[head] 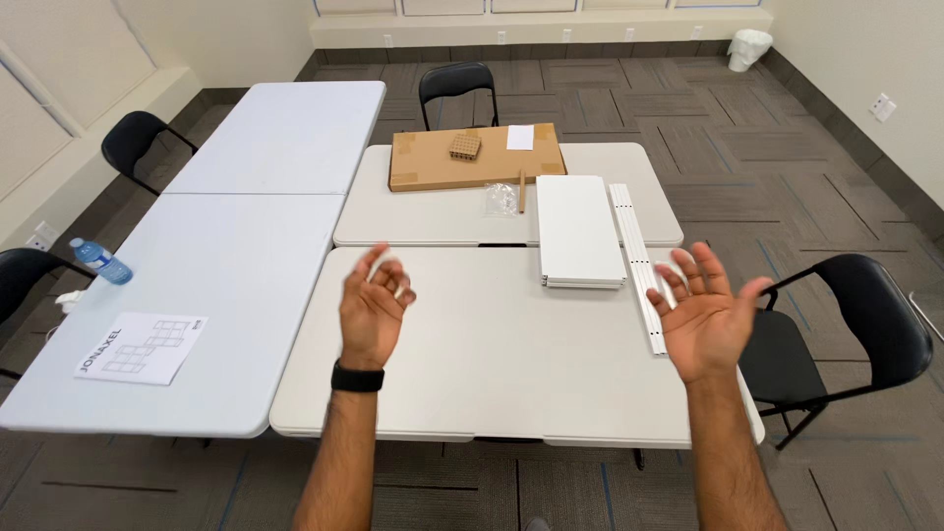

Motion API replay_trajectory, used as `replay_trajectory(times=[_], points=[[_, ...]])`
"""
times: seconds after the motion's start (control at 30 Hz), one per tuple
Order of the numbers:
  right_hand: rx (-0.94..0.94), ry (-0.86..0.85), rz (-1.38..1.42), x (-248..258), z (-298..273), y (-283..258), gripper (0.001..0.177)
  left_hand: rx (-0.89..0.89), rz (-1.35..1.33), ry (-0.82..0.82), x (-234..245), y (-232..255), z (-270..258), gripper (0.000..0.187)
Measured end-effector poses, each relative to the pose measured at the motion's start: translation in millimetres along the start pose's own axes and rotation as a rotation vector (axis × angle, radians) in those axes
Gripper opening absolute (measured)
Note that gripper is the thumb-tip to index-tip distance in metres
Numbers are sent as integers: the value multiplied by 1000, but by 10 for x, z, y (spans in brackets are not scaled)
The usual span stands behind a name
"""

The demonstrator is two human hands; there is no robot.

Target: The person assembles a white shelving unit by connecting vertical and horizontal panels with screws and an Allen key. They align the pieces, insert screws, and tighten them to form a rectangular frame.

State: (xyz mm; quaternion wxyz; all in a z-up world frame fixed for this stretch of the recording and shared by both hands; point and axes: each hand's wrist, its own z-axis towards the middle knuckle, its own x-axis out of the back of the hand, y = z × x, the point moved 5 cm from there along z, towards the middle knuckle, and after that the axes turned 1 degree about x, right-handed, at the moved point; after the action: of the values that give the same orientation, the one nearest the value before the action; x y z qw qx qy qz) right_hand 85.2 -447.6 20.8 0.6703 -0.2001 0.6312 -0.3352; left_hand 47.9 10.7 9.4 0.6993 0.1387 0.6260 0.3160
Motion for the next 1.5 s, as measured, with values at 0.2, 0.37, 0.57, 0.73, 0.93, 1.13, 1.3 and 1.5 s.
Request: replay_trajectory(times=[0.2,0.37,0.57,0.73,0.93,1.13,1.3,1.5], points=[[-62,-64,-100,664,-48,745,74,112,227,56,450,-715,-145,25],[-288,120,-281,1069,-481,1440,66,356,396,259,1148,-1507,-388,34],[-297,323,-297,1322,-785,1698,55,557,422,246,1236,-1919,-349,33],[-301,383,-340,1741,-683,1756,53,688,511,202,1198,-2245,-114,24],[-335,471,-399,2063,-128,1705,42,764,534,172,1100,-2806,389,17],[-427,514,-386,2398,938,1985,33,794,586,205,1111,-3489,1106,10],[-515,529,-357,2748,1958,2397,32,846,658,246,1158,-4126,1773,12],[-629,569,-283,3314,2741,3178,31,891,662,365,1436,-4683,2217,21]])
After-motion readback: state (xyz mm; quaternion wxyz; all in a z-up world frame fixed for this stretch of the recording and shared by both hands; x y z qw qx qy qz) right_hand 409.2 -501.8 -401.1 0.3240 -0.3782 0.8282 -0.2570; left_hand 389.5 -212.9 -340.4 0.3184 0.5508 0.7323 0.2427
